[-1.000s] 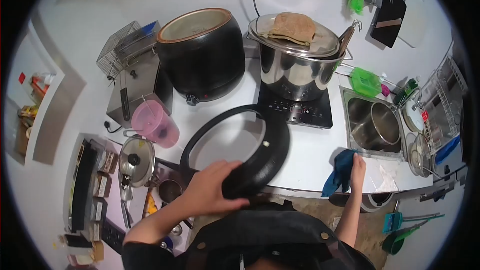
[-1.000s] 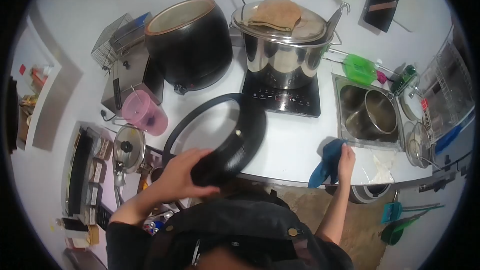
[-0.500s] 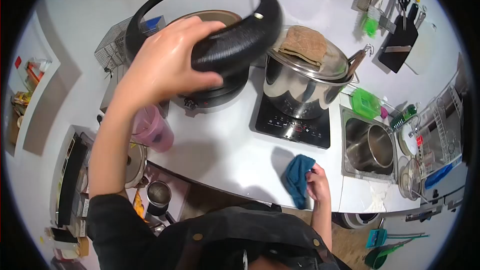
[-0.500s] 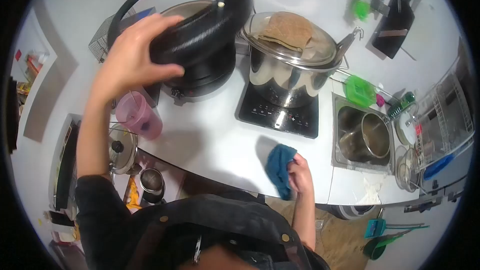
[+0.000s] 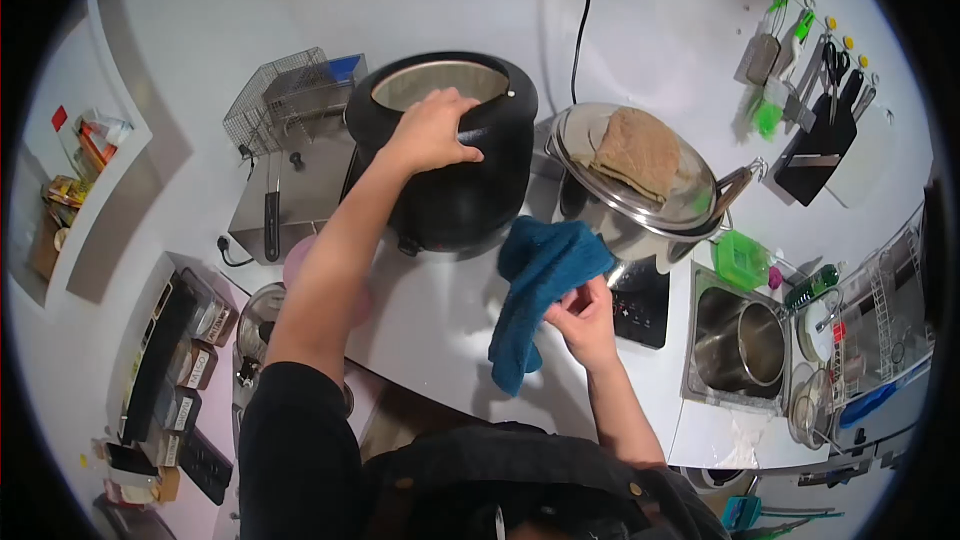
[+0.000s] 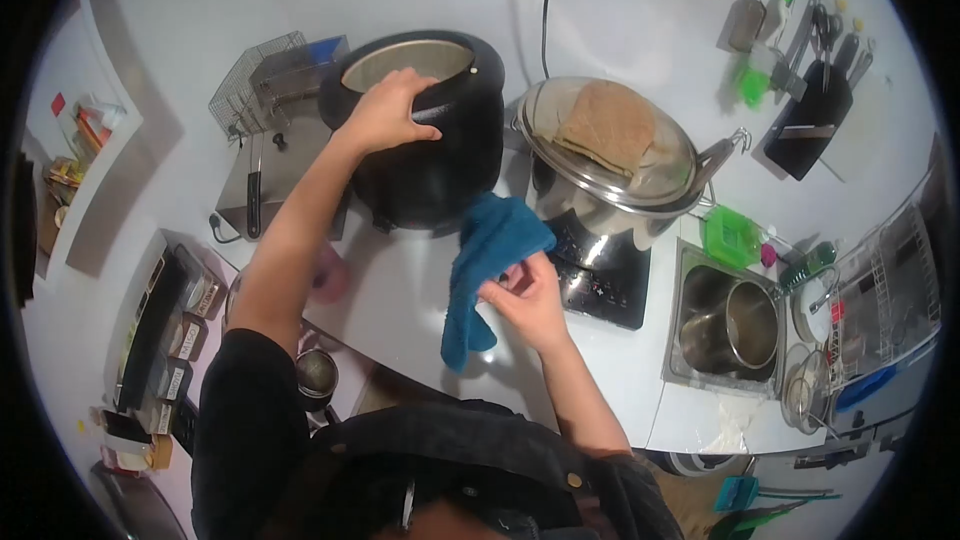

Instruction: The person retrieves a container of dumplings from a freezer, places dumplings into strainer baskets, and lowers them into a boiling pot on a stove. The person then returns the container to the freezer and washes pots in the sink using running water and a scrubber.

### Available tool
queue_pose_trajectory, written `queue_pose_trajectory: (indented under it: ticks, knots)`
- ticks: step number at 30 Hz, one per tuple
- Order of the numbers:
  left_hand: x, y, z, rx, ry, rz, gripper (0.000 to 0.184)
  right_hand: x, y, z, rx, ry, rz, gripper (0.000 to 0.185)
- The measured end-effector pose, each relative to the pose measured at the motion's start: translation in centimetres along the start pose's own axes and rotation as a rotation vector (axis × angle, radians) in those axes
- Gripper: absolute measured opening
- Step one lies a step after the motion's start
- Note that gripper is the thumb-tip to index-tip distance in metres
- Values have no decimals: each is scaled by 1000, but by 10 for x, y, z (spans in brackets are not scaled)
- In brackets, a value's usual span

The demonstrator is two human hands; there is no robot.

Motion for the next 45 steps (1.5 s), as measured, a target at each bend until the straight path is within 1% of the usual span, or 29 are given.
queue_pose_trajectory:
  ticks: [1, 4, 5, 8, 9, 12, 13, 14, 16, 18, 19, 20, 21, 22, 23, 25, 26, 27, 30, 32, 35, 38, 39, 42, 45]
  knots:
    - [4, 1, -4, 50, -34, 59, 65, -2, 2, -5, -27, 22, 63, 46]
    - [12, 8, -12, 48, -40, 16, 67, 0, 8, -17, -43, -12, 169, 39]
    - [16, 12, -13, 43, -55, 20, 66, 4, 11, -23, -69, -16, 299, 33]
    - [10, 5, -10, 33, -88, 4, 66, -4, 10, -31, -139, -70, 437, 34]
    - [11, 9, -10, 14, -79, 16, 64, -4, 12, -36, -160, -66, 432, 35]
    - [8, 13, -4, -82, -52, 48, 65, -11, 7, -53, -157, -200, 777, 35]
    - [7, 12, -2, -128, -33, 44, 65, -19, 5, -58, -165, -209, 713, 37]
    - [5, 10, 0, -140, -31, 40, 66, -24, 5, -63, -185, -228, 734, 38]
    - [1, 3, 11, -238, -20, 19, 68, -34, 6, -76, -222, -267, 774, 40]
    - [-2, -10, 27, -335, -47, 199, 65, -45, 5, -92, -352, -305, 716, 37]
    - [2, -8, 37, -437, -59, 244, 62, -50, 1, -101, -414, -329, 686, 36]
    - [3, -7, 46, -495, -130, 279, 55, -56, -2, -114, -350, -297, 650, 40]
    - [7, -1, 58, -647, -133, 396, 43, -62, -8, -127, -286, -261, 614, 45]
    - [12, 4, 74, -709, -207, 466, 34, -78, -20, -134, -289, -225, 718, 53]
    - [16, 10, 86, -740, -223, 477, 28, -94, -32, -140, -290, -190, 823, 61]
    - [25, 23, 108, -688, -276, 532, 23, -117, -51, -158, -275, -126, 1088, 76]
    - [28, 25, 115, -693, -264, 477, 22, -123, -54, -167, -258, -95, 1248, 84]
    - [30, 27, 121, -697, -252, 422, 22, -129, -53, -174, -257, -130, 1130, 76]
    - [46, 45, 142, -781, -189, 418, 20, -159, -28, -175, -118, 86, 576, 60]
    - [49, 50, 149, -777, -215, 385, 20, -174, -9, -174, 96, 38, 866, 54]
    - [51, 53, 148, -772, -244, 362, 20, -128, 20, -200, 196, -100, 1216, 36]
    - [52, 64, 144, -724, -254, 337, 19, -174, 6, -181, 195, -9, 937, 40]
    - [52, 68, 141, -704, -254, 332, 20, -179, 3, -178, 190, 5, 904, 40]
    - [53, 77, 136, -757, -283, 438, 19, -182, 0, -175, 212, 20, 912, 38]
    - [50, 75, 140, -689, -270, 373, 20, -178, 0, -174, 235, 33, 923, 37]
Point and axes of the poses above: each hand's wrist, its own z-axis away from the middle knuckle, its own y-axis out of the palm, x = y × z, the point moved 4 cm from there along -z, towards the middle knuckle, and after that the axes turned 11 degrees about x, right-handed, at the moved point
